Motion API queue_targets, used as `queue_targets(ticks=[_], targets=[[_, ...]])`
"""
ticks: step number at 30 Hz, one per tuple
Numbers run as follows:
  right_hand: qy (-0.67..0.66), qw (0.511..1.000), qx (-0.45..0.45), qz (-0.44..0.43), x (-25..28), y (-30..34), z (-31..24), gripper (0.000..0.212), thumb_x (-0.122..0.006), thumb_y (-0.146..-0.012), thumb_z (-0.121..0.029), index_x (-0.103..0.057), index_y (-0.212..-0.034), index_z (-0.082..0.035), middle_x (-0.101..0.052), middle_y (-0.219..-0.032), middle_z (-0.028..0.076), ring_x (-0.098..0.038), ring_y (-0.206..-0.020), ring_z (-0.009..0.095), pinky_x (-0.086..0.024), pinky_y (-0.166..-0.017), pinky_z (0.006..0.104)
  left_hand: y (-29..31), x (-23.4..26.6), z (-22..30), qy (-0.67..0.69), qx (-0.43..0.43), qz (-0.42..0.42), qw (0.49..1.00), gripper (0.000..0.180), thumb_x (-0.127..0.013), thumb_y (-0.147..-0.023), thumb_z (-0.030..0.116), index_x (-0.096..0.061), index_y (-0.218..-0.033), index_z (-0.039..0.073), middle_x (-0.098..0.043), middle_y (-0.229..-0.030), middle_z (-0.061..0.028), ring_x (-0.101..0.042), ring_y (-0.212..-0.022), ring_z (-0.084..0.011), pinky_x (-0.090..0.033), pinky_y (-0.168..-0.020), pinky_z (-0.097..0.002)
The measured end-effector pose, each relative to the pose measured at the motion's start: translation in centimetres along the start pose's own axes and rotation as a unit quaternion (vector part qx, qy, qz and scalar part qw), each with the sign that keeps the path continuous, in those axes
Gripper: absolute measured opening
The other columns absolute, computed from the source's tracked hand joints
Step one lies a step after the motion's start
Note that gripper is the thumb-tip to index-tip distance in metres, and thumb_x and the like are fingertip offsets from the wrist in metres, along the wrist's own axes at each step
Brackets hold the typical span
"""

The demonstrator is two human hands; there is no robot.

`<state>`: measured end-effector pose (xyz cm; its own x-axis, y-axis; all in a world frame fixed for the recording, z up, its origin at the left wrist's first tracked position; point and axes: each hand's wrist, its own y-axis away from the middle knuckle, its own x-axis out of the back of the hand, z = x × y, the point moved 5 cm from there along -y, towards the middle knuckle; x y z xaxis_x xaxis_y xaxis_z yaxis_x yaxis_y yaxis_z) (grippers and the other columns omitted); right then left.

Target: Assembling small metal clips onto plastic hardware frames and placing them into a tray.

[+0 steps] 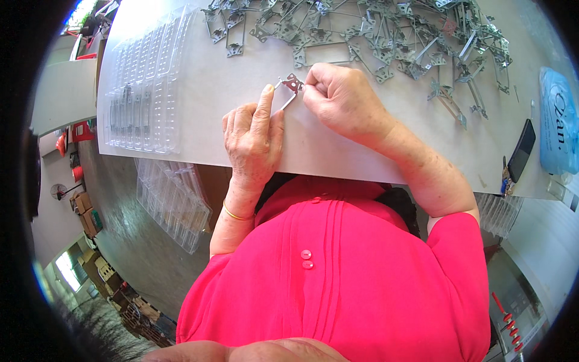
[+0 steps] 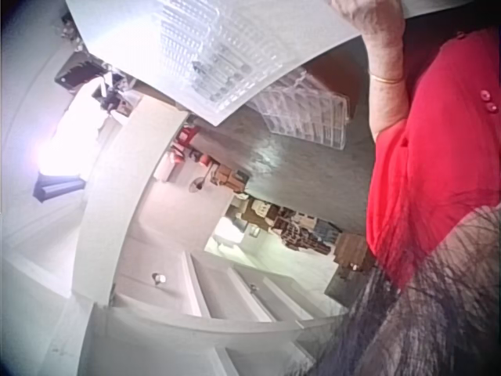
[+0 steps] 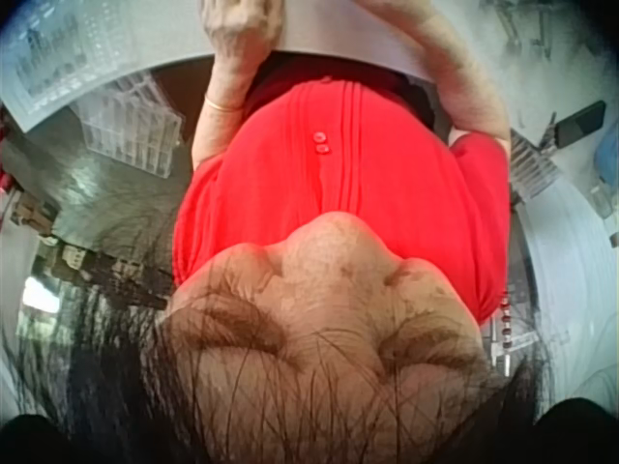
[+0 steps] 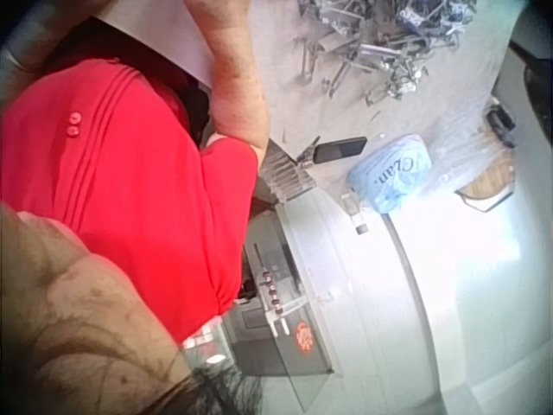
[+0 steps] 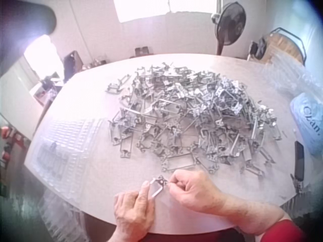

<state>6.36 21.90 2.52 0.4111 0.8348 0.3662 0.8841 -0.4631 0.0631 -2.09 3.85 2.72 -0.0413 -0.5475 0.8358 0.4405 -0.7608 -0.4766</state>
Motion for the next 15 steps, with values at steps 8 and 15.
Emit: queue_targets(ticks=[8,15], targets=[[-0.01,1.0,-0.007,-0.014,-0.1,0.0,-0.2,0.014,-0.071,-0.097,-0.01,-0.069,-0.091,0.002,-0.061,-0.063,0.007,-0.053,-0.056,0.012,-0.045,-0.055,0.0356,0.0,-0.2,-0.1,0.007,-0.008,0.014,1.0,0.054,-0.082,-0.09,0.01,-0.07,-0.142,0.004,-0.062,-0.094,-0.0058,-0.06,-0.085,-0.0242,-0.048,-0.085,-0.0405],[-0.002,1.0,-0.015,-0.004,1.3,-0.3,-0.5,0.014,-0.07,-0.096,-0.011,-0.069,-0.09,0.002,-0.062,-0.063,0.008,-0.054,-0.057,0.012,-0.046,-0.055,0.0352,0.0,-0.1,-0.1,0.006,-0.009,0.014,1.0,0.054,-0.082,-0.09,0.01,-0.07,-0.143,0.004,-0.062,-0.094,-0.0056,-0.06,-0.085,-0.024,-0.047,-0.085,-0.0404]])
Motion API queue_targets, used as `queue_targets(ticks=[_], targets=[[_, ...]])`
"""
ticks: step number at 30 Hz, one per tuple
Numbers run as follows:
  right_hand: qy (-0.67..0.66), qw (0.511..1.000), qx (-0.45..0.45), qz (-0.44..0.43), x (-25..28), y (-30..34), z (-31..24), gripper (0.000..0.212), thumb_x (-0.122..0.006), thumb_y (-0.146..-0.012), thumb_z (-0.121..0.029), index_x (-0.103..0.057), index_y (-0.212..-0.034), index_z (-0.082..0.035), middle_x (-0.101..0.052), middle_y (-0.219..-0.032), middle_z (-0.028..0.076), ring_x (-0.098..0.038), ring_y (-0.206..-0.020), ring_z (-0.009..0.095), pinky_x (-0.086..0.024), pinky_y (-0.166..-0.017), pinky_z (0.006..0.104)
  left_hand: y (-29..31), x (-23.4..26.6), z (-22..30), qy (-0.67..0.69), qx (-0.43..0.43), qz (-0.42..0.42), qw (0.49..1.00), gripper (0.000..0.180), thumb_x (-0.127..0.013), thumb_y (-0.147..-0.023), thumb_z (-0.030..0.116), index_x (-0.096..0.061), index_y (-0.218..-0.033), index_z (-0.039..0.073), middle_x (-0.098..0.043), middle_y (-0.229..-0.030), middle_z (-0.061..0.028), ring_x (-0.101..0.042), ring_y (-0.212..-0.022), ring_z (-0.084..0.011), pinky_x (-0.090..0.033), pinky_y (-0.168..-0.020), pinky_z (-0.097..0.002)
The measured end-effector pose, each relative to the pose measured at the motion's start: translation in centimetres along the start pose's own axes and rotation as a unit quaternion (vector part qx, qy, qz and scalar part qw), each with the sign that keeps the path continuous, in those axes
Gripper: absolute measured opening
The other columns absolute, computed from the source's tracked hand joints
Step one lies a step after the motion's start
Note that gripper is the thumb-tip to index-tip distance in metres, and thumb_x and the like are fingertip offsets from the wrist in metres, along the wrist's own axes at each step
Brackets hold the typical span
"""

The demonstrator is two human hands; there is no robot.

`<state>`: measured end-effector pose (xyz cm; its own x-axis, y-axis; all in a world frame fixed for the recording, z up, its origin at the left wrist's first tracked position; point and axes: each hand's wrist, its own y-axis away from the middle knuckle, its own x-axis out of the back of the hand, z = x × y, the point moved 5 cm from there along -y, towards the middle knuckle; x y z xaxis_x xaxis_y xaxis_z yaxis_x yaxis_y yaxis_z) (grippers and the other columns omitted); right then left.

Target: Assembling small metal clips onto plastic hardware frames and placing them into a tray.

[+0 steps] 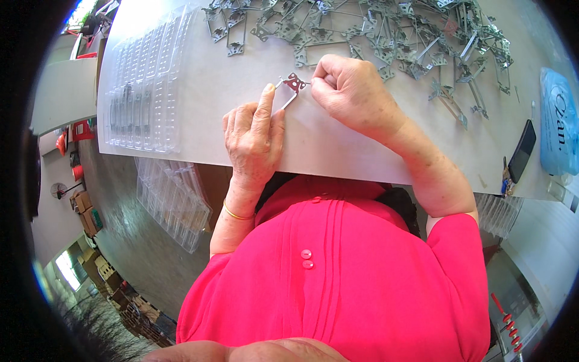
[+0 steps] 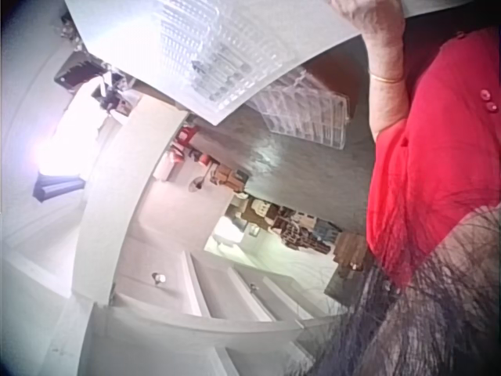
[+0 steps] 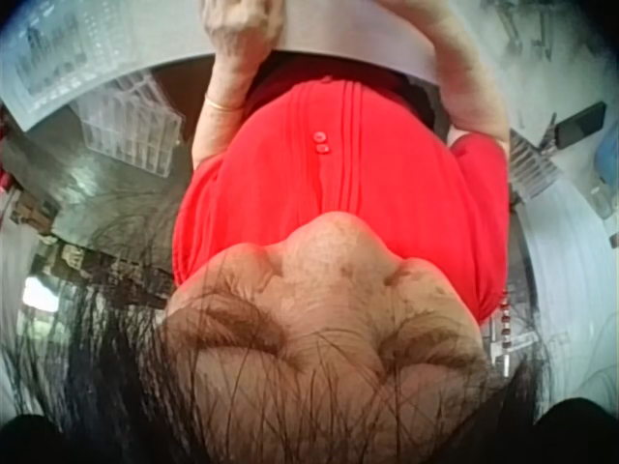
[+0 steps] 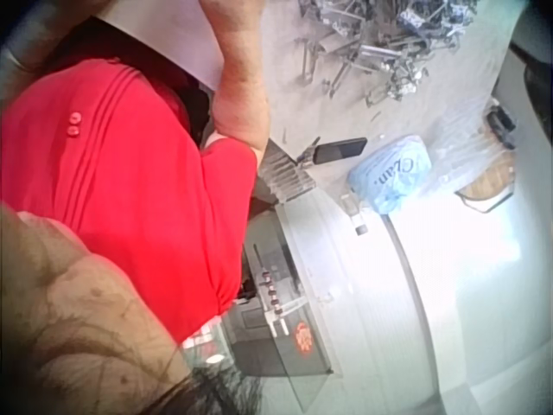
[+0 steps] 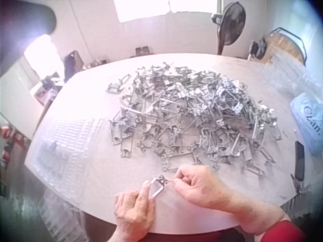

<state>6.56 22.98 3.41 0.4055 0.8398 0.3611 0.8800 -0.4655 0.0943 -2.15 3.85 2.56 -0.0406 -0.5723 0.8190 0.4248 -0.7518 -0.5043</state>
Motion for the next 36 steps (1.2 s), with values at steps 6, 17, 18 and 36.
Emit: queue_targets(ticks=[6,17,18,36], targets=[[0.043,0.999,0.004,-0.007,0.28,0.02,-0.46,0.015,-0.071,-0.095,-0.012,-0.069,-0.089,0.002,-0.063,-0.064,0.009,-0.056,-0.057,0.013,-0.048,-0.056,0.0348,-0.05,0.03,0.05,0.002,0.001,-0.004,1.0,0.055,-0.082,-0.09,0.01,-0.07,-0.143,0.004,-0.062,-0.094,-0.0055,-0.06,-0.085,-0.0239,-0.047,-0.086,-0.0402],[0.044,0.999,0.015,-0.008,-0.15,-0.07,0.03,0.016,-0.072,-0.096,-0.013,-0.07,-0.091,0.001,-0.067,-0.067,0.013,-0.061,-0.057,0.018,-0.05,-0.058,0.0373,-0.1,0.2,0.05,-0.002,0.009,-0.012,1.0,0.055,-0.082,-0.091,0.008,-0.069,-0.145,0.005,-0.065,-0.096,-0.0053,-0.061,-0.087,-0.0233,-0.048,-0.086,-0.0393],[0.049,0.999,0.015,-0.008,-0.16,-0.09,0.05,0.015,-0.072,-0.096,-0.013,-0.071,-0.091,0.001,-0.067,-0.067,0.014,-0.061,-0.058,0.019,-0.05,-0.058,0.0375,-0.08,0.19,0.02,-0.003,0.008,-0.012,1.0,0.055,-0.082,-0.091,0.009,-0.069,-0.144,0.005,-0.065,-0.096,-0.0053,-0.061,-0.087,-0.0233,-0.048,-0.086,-0.0393],[0.063,0.997,0.038,0.003,-0.44,0.19,-0.21,0.012,-0.072,-0.097,-0.01,-0.068,-0.091,0.0,-0.06,-0.068,0.008,-0.056,-0.061,0.017,-0.045,-0.058,0.0359,0.01,0.09,0.07,-0.003,0.008,-0.01,1.0,0.054,-0.082,-0.091,0.009,-0.07,-0.144,0.005,-0.065,-0.095,-0.0054,-0.062,-0.087,-0.0236,-0.048,-0.086,-0.0396]])
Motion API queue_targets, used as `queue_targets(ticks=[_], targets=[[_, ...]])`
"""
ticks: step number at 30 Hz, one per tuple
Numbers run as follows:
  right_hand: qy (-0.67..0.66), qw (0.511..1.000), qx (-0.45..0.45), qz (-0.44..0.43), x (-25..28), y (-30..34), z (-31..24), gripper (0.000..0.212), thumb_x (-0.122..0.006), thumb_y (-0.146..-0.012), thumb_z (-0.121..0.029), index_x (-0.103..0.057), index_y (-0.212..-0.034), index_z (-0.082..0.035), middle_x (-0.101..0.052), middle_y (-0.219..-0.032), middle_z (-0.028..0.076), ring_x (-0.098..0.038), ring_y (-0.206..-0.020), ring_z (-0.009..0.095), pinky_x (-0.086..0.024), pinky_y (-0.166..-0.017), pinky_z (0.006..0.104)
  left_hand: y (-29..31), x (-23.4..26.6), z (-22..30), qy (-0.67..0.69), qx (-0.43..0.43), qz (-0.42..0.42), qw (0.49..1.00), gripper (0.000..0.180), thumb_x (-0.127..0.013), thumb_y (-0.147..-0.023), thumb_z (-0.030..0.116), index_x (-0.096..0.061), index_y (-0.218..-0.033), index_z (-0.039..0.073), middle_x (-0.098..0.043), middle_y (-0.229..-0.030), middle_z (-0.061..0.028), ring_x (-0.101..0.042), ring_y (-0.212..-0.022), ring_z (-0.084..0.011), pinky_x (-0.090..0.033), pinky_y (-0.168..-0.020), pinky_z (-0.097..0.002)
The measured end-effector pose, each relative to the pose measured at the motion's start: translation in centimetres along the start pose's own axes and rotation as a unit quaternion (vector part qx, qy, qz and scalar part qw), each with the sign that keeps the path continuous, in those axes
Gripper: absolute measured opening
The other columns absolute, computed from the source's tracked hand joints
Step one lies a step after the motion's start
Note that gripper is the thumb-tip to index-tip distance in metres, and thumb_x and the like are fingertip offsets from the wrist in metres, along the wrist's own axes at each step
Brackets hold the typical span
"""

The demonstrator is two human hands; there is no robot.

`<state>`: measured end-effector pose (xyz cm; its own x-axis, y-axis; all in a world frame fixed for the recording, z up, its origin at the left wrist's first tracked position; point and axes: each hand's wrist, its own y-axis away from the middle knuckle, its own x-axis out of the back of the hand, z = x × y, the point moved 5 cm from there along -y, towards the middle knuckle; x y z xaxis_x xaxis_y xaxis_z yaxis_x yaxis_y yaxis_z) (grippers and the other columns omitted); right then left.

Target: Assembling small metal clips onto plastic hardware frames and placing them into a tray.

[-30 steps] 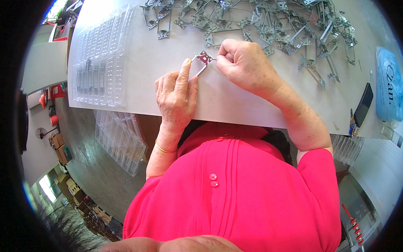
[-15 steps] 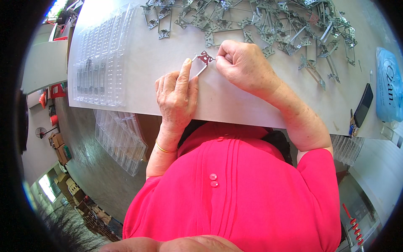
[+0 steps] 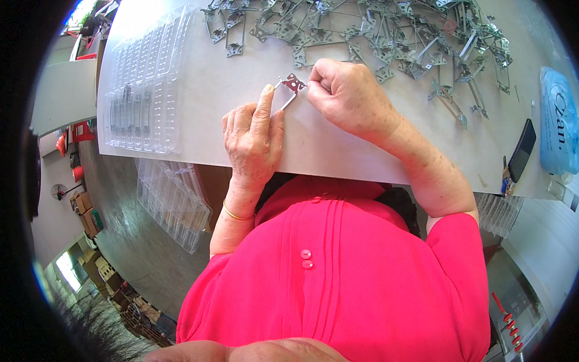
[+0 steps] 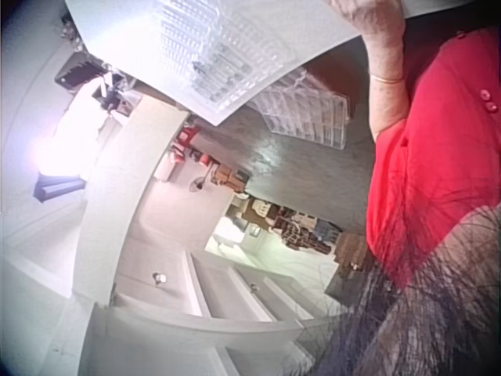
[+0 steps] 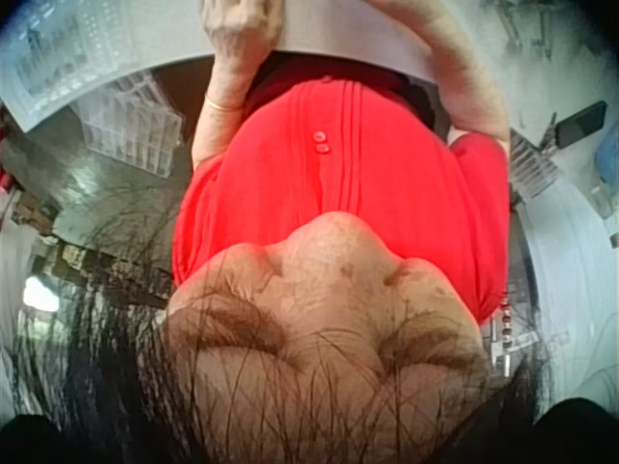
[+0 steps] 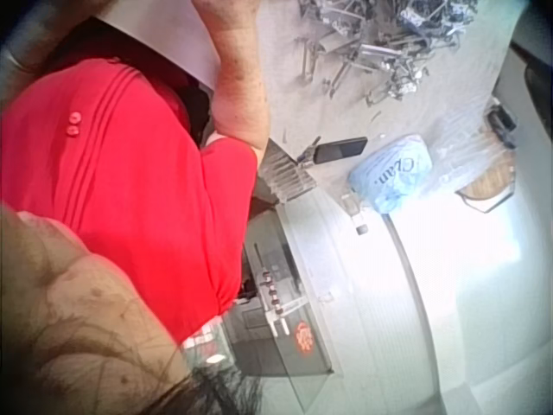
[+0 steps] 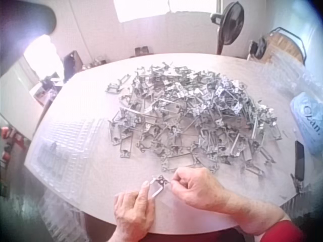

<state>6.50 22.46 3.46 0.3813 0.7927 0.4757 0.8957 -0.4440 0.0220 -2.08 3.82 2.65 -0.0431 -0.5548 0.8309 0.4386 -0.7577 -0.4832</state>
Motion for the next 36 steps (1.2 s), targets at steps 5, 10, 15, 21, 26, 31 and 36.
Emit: queue_targets(ticks=[5,10,15,21,26,31,36], targets=[[0.008,1.0,0.019,0.008,0.03,0.06,-0.18,0.011,-0.071,-0.098,-0.007,-0.067,-0.091,-0.001,-0.052,-0.065,-0.002,-0.045,-0.062,0.006,-0.039,-0.055,0.0304,0.08,-0.17,-0.08,0.003,-0.006,0.008,1.0,0.056,-0.083,-0.089,0.01,-0.07,-0.143,0.004,-0.061,-0.094,-0.0051,-0.059,-0.085,-0.0235,-0.047,-0.085,-0.0402],[0.02,0.999,0.024,0.018,-0.08,0.03,-0.21,0.012,-0.071,-0.098,-0.008,-0.066,-0.09,0.0,-0.051,-0.064,-0.001,-0.045,-0.061,0.007,-0.039,-0.055,0.0307,0.04,-0.15,-0.08,0.004,-0.007,0.009,1.0,0.055,-0.082,-0.09,0.01,-0.07,-0.143,0.004,-0.061,-0.094,-0.0053,-0.06,-0.085,-0.0236,-0.047,-0.085,-0.0401],[0.017,0.999,0.046,0.018,-0.07,0.02,-0.18,0.011,-0.071,-0.098,-0.008,-0.068,-0.092,0.0,-0.053,-0.065,0.0,-0.046,-0.061,0.008,-0.04,-0.056,0.0312,0.02,-0.2,-0.12,0.003,-0.005,0.004,1.0,0.055,-0.082,-0.09,0.01,-0.069,-0.144,0.004,-0.061,-0.094,-0.0054,-0.06,-0.086,-0.0235,-0.047,-0.086,-0.04],[0.014,1.0,0.019,0.004,0.05,0.03,-0.22,0.012,-0.072,-0.097,-0.01,-0.069,-0.091,0.0,-0.06,-0.069,0.009,-0.056,-0.062,0.019,-0.046,-0.059,0.0365,0.06,-0.13,-0.1,0.005,-0.007,0.005,1.0,0.056,-0.082,-0.09,0.01,-0.069,-0.144,0.004,-0.061,-0.095,-0.0055,-0.06,-0.086,-0.0236,-0.047,-0.086,-0.0399],[0.018,0.999,0.034,0.012,0.07,0.05,-0.3,0.01,-0.072,-0.097,-0.008,-0.068,-0.092,0.0,-0.055,-0.067,0.001,-0.046,-0.062,0.008,-0.04,-0.056,0.0312,-0.22,0.19,0.11,-0.001,0.004,-0.004,1.0,0.054,-0.081,-0.091,0.009,-0.07,-0.143,0.005,-0.065,-0.094,-0.0056,-0.062,-0.086,-0.0241,-0.049,-0.086,-0.04],[0.054,0.996,0.057,0.035,-0.13,-0.14,-0.35,0.012,-0.072,-0.094,-0.012,-0.069,-0.09,-0.001,-0.07,-0.076,0.022,-0.07,-0.068,0.04,-0.054,-0.063,0.0468,-0.36,0.21,0.07,0.004,-0.004,0.008,1.0,0.053,-0.081,-0.091,0.009,-0.07,-0.142,0.003,-0.065,-0.094,-0.0073,-0.062,-0.087,-0.0253,-0.049,-0.086,-0.0405],[0.083,0.989,0.104,0.059,-0.53,0.19,-0.32,0.007,-0.073,-0.095,-0.007,-0.069,-0.092,-0.003,-0.065,-0.07,0.016,-0.063,-0.057,0.024,-0.048,-0.056,0.0377,-0.53,0.53,0.15,0.017,0.0,0.004,1.0,0.056,-0.081,-0.09,0.009,-0.069,-0.144,0.003,-0.063,-0.095,-0.008,-0.061,-0.085,-0.0272,-0.048,-0.083,-0.0417]])
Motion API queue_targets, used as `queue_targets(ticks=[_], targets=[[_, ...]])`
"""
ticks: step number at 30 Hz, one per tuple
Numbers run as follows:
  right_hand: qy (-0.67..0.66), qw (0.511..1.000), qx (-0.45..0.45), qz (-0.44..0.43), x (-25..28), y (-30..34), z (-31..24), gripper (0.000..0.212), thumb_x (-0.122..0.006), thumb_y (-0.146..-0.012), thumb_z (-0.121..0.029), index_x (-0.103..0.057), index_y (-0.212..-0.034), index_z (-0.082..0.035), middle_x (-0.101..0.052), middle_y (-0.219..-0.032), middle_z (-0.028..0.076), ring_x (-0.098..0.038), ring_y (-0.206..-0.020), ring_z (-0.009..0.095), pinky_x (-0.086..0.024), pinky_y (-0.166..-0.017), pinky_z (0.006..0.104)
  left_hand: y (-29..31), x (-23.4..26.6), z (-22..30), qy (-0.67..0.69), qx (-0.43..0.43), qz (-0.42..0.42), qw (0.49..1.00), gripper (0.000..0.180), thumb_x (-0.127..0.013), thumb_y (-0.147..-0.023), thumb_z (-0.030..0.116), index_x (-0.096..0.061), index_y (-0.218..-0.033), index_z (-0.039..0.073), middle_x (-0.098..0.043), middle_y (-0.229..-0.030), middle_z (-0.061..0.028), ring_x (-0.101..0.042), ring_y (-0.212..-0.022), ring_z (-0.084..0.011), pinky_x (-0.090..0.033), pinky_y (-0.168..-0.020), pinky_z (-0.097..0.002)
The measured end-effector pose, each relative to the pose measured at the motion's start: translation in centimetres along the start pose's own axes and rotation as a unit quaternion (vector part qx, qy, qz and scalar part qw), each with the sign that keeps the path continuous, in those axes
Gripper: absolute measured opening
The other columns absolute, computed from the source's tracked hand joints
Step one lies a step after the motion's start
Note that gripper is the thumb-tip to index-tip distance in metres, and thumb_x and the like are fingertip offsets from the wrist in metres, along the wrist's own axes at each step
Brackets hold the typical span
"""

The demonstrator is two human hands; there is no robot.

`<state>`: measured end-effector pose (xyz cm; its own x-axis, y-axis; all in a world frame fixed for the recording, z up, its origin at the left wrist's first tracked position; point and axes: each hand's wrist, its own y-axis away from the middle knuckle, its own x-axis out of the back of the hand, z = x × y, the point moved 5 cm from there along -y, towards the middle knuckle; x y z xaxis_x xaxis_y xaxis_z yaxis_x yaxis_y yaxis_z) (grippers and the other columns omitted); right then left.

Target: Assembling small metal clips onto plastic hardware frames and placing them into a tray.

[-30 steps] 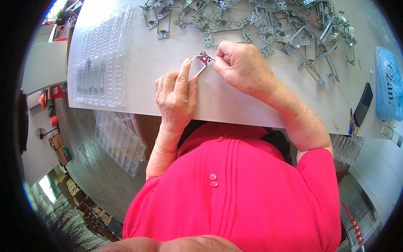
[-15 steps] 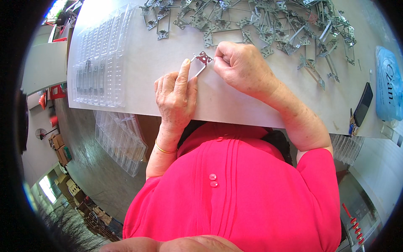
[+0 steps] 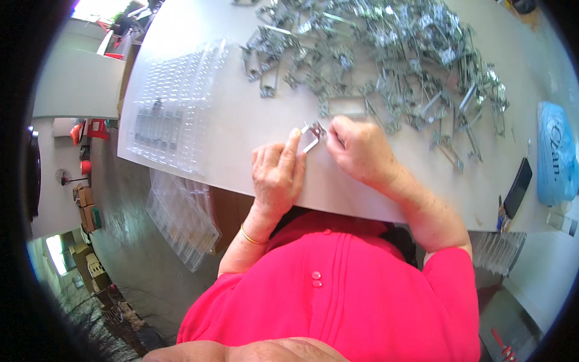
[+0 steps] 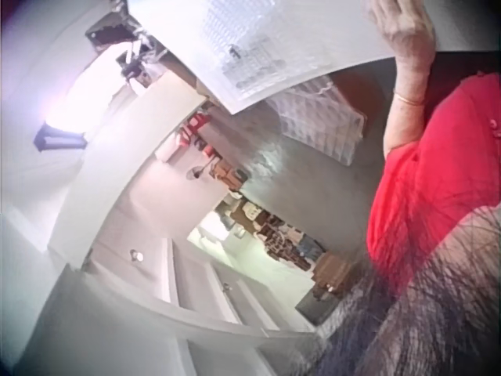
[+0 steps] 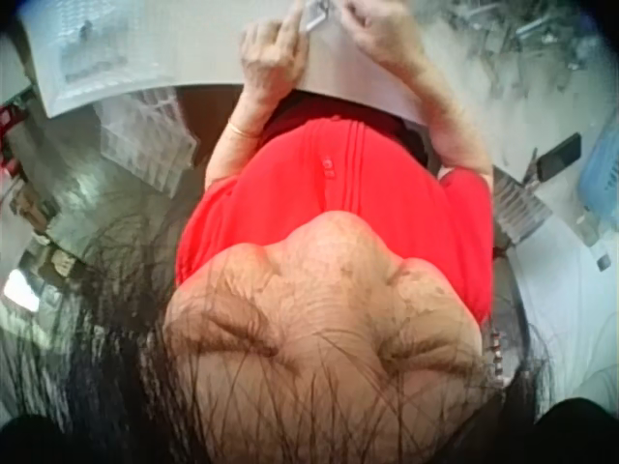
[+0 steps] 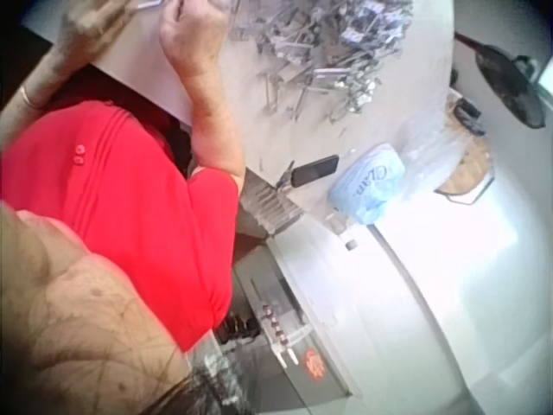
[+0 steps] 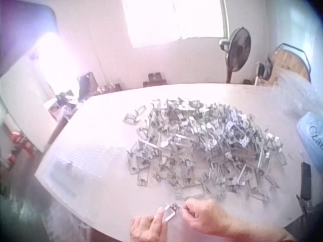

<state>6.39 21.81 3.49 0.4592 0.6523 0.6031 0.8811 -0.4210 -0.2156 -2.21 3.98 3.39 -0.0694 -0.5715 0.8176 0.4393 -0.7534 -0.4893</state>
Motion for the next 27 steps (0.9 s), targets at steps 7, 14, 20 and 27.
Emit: queue_targets(ticks=[7,14,20,27], targets=[[0.008,1.0,0.011,-0.011,-0.2,0.3,-0.1,0.01,-0.073,-0.093,-0.011,-0.066,-0.089,-0.005,-0.067,-0.074,0.021,-0.069,-0.069,0.043,-0.054,-0.062,0.0502,0.4,0.5,0.3,-0.001,-0.008,0.04,0.999,0.052,-0.081,-0.09,0.01,-0.07,-0.14,0.002,-0.064,-0.095,-0.0082,-0.062,-0.085,-0.0274,-0.048,-0.082,-0.0416],[0.018,1.0,0.009,-0.006,-0.5,0.4,0.1,0.01,-0.073,-0.093,-0.011,-0.066,-0.091,-0.005,-0.069,-0.073,0.019,-0.07,-0.069,0.042,-0.054,-0.062,0.05,0.6,0.3,0.3,0.003,-0.012,0.036,0.999,0.048,-0.08,-0.091,0.012,-0.072,-0.138,0.001,-0.063,-0.093,-0.0075,-0.064,-0.086,-0.0257,-0.049,-0.083,-0.0408],[0.013,0.999,0.021,-0.022,-0.6,0.1,0.3,0.011,-0.073,-0.094,-0.013,-0.066,-0.091,-0.005,-0.069,-0.072,0.019,-0.071,-0.069,0.041,-0.054,-0.062,0.0515,0.6,0.2,0.1,0.003,-0.011,0.039,0.999,0.048,-0.08,-0.092,0.013,-0.072,-0.138,0.001,-0.067,-0.096,-0.0086,-0.066,-0.089,-0.026,-0.05,-0.087,-0.0407],[0.052,0.996,0.067,0.002,-1.1,0.1,0.3,0.012,-0.071,-0.096,-0.014,-0.065,-0.091,-0.006,-0.069,-0.07,0.019,-0.07,-0.066,0.042,-0.054,-0.06,0.0524,0.7,0.2,-0.1,-0.002,-0.006,0.045,0.999,0.048,-0.08,-0.091,0.014,-0.073,-0.137,0.002,-0.067,-0.096,-0.0082,-0.066,-0.09,-0.0259,-0.051,-0.087,-0.0409]])
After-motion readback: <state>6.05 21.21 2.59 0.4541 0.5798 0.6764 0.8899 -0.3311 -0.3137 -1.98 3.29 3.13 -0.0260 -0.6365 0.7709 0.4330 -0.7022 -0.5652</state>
